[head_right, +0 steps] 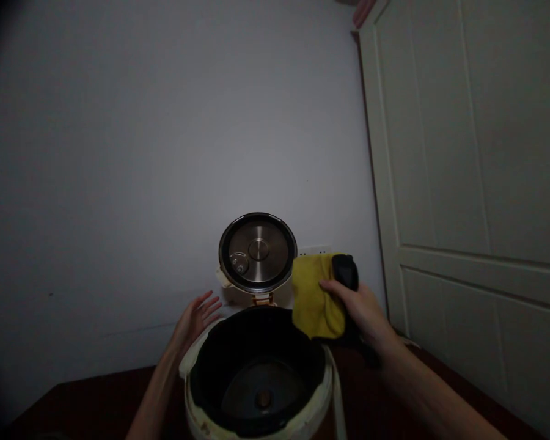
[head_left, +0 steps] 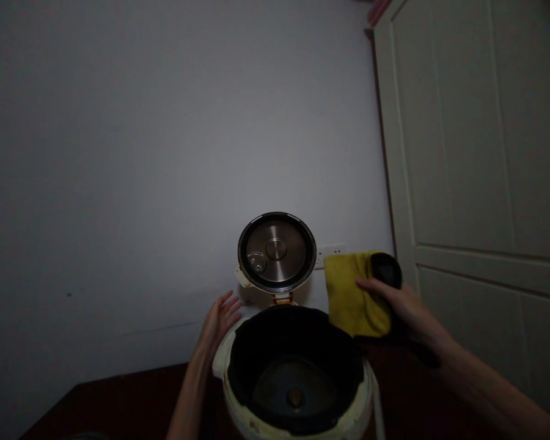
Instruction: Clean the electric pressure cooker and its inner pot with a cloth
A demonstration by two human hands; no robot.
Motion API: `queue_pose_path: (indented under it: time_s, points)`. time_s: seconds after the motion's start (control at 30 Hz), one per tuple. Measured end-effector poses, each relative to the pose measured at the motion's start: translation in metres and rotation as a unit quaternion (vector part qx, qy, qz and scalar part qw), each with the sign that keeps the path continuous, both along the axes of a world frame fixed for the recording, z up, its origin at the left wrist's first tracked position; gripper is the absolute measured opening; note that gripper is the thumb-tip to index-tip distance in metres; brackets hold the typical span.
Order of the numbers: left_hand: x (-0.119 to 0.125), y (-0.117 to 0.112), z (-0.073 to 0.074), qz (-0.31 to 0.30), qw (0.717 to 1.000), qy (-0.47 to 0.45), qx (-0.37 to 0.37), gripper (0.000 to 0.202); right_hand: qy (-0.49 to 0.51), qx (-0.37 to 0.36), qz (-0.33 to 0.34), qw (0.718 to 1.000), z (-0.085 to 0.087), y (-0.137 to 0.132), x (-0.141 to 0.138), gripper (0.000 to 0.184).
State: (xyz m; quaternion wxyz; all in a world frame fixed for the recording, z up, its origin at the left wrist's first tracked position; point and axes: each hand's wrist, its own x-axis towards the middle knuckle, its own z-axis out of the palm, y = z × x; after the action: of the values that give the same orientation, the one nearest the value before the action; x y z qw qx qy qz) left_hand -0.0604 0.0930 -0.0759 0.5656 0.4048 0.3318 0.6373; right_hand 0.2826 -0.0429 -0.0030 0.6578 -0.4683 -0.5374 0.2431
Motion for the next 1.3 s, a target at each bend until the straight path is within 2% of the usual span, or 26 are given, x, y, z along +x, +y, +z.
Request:
queue_pose_path:
  time_s: [0.07,0.1,0.17,0.23,0.3,0.37,0.43,0.57,0.7,0.77,0.87,1.03,1.3]
  points:
    - [0.002,0.009,0.003,-0.02,0.999,-0.013,0.028,0.04,0.001,0.067,-0.053,0.996,0.026,0.031,-0.015,0.026]
    - [0.003,0.014,0.004,-0.028,0.999,-0.018,0.04,0.041,-0.015,0.124,-0.082,0.989,0.039,0.048,-0.023,0.025]
    - [0.004,0.022,0.003,-0.045,0.997,-0.025,0.051,0.043,-0.118,0.263,-0.104,0.952,0.064,0.079,-0.037,0.029]
    - [0.006,0.03,-0.001,-0.063,0.997,-0.033,0.043,0.044,-0.251,0.376,-0.082,0.888,0.084,0.11,-0.048,0.034]
    - [0.007,0.039,-0.007,-0.082,0.995,-0.042,0.04,0.045,-0.406,0.445,-0.04,0.797,0.097,0.139,-0.057,0.038]
    - [0.01,0.049,-0.015,-0.092,0.992,-0.059,0.056,0.048,-0.531,0.48,-0.017,0.698,0.103,0.167,-0.065,0.039]
    - [0.013,0.06,-0.022,-0.087,0.99,-0.08,0.074,0.051,-0.61,0.496,-0.022,0.618,0.103,0.193,-0.074,0.037]
    - [0.02,0.077,-0.034,-0.05,0.99,-0.111,0.077,0.054,-0.709,0.493,-0.037,0.504,0.093,0.227,-0.095,0.033]
    - [0.024,0.083,-0.034,-0.04,0.989,-0.111,0.086,0.06,-0.756,0.507,-0.019,0.414,0.084,0.24,-0.111,0.033]
    - [0.027,0.083,-0.03,-0.025,0.988,-0.101,0.111,0.06,-0.767,0.512,-0.011,0.387,0.081,0.243,-0.115,0.034]
    - [0.032,0.084,-0.023,0.01,0.988,-0.07,0.137,0.055,-0.778,0.507,-0.014,0.372,0.079,0.247,-0.116,0.035]
    - [0.038,0.088,-0.019,0.051,0.988,-0.044,0.139,0.054,-0.782,0.501,-0.029,0.369,0.076,0.254,-0.113,0.038]
    - [0.041,0.087,-0.02,0.058,0.987,-0.053,0.139,0.05,-0.805,0.458,-0.037,0.375,0.078,0.264,-0.11,0.044]
